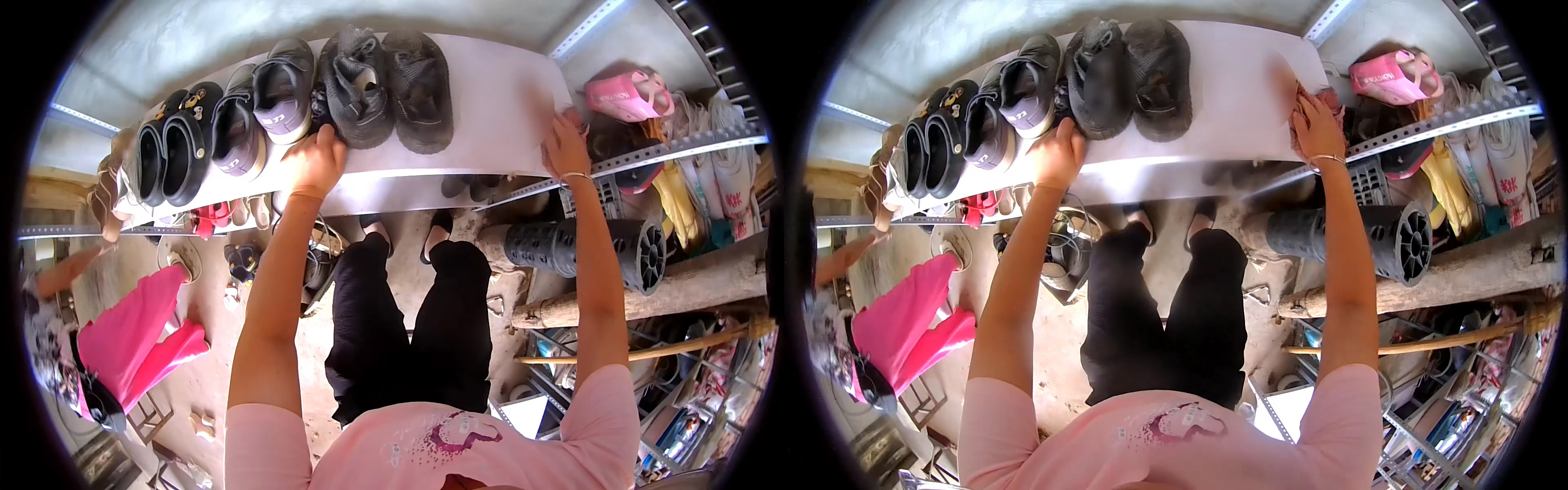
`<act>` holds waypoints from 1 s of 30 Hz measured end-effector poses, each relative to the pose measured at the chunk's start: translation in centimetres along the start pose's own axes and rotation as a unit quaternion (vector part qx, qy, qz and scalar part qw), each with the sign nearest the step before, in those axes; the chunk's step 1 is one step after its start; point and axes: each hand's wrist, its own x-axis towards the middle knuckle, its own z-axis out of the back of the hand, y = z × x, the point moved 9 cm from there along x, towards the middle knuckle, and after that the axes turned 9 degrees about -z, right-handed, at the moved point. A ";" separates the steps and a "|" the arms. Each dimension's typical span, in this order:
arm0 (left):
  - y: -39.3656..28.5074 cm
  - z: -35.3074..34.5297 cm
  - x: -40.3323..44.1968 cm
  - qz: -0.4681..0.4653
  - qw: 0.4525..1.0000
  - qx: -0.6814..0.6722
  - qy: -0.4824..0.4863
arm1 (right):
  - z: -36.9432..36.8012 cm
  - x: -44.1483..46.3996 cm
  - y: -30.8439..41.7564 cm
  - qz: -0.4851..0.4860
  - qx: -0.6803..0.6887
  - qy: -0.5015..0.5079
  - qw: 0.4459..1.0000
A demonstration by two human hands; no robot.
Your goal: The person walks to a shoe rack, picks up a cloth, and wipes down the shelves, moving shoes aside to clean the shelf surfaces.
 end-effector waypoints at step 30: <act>0.0 0.2 -0.1 -0.028 0.999 0.029 -0.008 | 0.0 1.9 -2.8 -0.075 -0.053 -0.095 0.991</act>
